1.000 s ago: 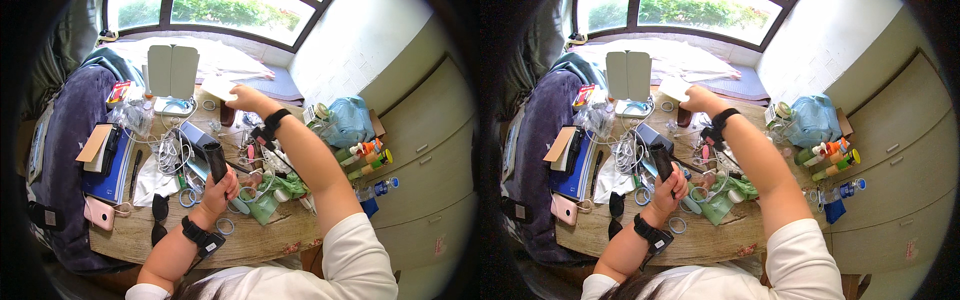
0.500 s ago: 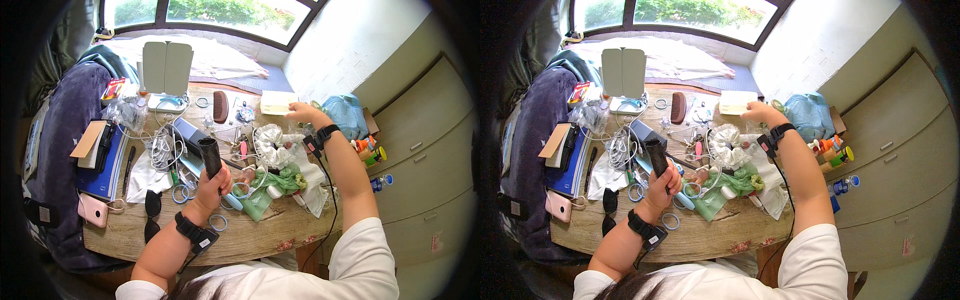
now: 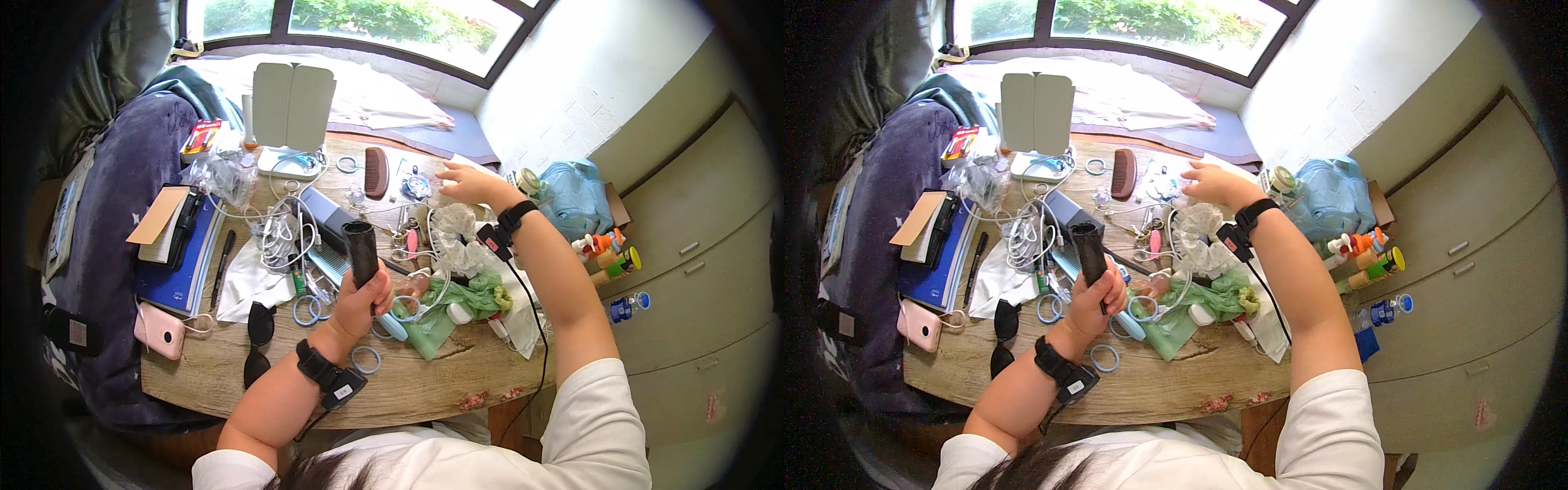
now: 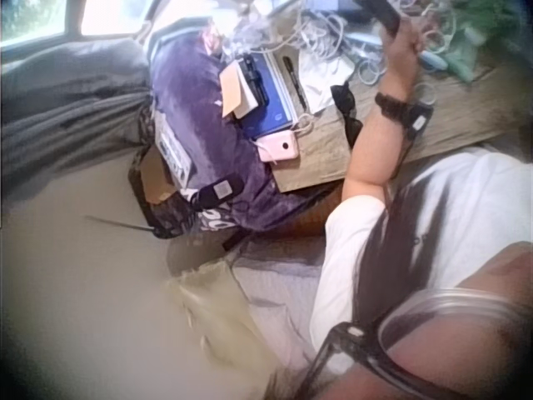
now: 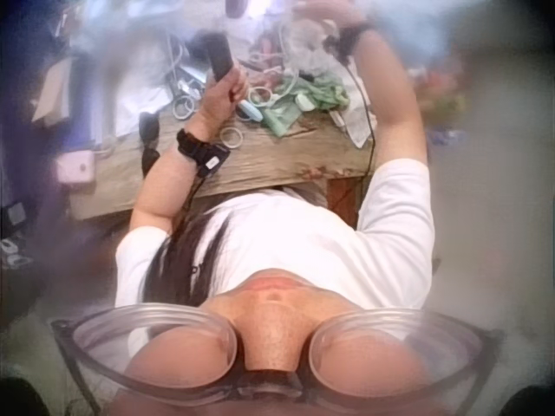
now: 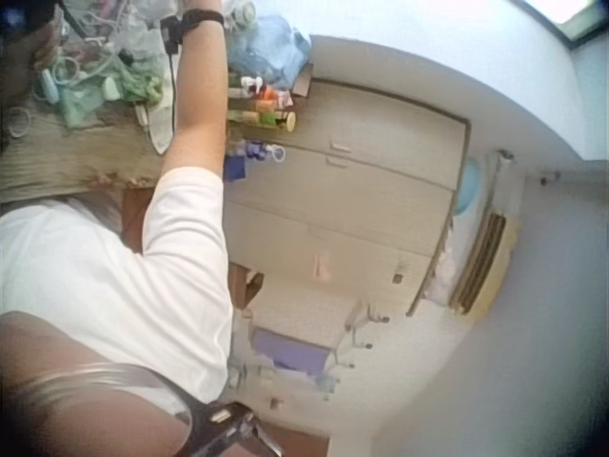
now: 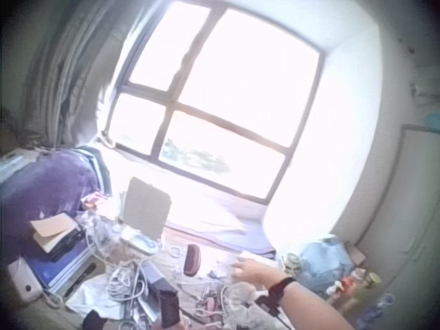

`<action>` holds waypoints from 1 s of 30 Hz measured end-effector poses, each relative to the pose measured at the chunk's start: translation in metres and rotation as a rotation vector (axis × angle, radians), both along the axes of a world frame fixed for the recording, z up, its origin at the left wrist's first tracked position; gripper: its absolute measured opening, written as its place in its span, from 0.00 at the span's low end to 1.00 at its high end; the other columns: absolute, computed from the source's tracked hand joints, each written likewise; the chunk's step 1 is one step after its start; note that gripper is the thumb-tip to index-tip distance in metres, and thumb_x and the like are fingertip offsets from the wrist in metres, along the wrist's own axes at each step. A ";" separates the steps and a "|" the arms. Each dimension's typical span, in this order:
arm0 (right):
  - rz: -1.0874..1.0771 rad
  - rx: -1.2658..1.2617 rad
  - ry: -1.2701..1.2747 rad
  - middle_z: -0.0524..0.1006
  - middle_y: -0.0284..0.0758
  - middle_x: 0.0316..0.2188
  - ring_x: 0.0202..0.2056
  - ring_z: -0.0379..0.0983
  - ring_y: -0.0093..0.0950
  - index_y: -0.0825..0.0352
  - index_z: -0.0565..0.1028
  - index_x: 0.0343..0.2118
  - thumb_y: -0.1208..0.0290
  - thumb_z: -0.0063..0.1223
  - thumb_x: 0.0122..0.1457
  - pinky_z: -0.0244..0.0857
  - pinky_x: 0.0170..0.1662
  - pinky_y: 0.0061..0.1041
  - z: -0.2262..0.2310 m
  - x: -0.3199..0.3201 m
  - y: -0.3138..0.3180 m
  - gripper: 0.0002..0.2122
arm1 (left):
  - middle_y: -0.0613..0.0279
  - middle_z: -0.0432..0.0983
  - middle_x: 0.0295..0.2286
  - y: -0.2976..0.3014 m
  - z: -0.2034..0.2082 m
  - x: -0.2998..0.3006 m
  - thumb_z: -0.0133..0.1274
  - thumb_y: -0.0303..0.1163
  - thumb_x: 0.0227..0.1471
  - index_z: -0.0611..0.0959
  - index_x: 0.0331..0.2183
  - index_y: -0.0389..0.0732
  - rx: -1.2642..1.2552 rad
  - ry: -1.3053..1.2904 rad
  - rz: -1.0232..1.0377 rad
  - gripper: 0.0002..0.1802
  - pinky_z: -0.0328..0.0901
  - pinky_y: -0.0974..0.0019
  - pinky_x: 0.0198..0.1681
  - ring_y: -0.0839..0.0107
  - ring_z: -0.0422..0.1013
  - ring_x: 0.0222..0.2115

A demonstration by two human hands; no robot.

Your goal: Organizing and sorting small personal items, jewelry, and containers on a cluttered desk.

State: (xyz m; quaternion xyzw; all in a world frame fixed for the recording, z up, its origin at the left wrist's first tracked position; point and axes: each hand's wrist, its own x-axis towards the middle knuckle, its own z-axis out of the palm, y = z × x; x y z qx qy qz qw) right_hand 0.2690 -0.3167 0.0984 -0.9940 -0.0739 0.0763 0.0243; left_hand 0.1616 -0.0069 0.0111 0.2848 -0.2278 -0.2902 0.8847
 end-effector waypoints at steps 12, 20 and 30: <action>-0.107 -0.095 0.170 0.74 0.46 0.47 0.49 0.69 0.41 0.63 0.73 0.50 0.63 0.53 0.50 0.61 0.54 0.31 0.009 0.040 0.053 0.23 | 0.69 0.59 0.16 -0.002 -0.002 0.002 0.49 0.37 0.58 0.66 0.26 0.42 -0.005 0.034 -0.037 0.13 0.54 0.75 0.19 0.79 0.57 0.14; 0.269 -0.022 0.304 0.57 0.46 0.61 0.61 0.54 0.40 0.61 0.64 0.57 0.63 0.44 0.58 0.49 0.62 0.31 -0.011 0.093 0.128 0.23 | 0.70 0.59 0.16 0.002 0.003 0.000 0.49 0.40 0.58 0.66 0.26 0.42 0.020 0.004 -0.004 0.16 0.54 0.75 0.20 0.79 0.57 0.15; 0.022 0.209 0.496 0.71 0.46 0.50 0.52 0.67 0.36 0.67 0.67 0.55 0.68 0.45 0.59 0.58 0.56 0.28 -0.021 0.081 0.148 0.20 | 0.70 0.59 0.15 0.002 0.003 0.000 0.49 0.42 0.58 0.65 0.24 0.42 0.016 -0.004 0.006 0.17 0.54 0.74 0.20 0.79 0.57 0.14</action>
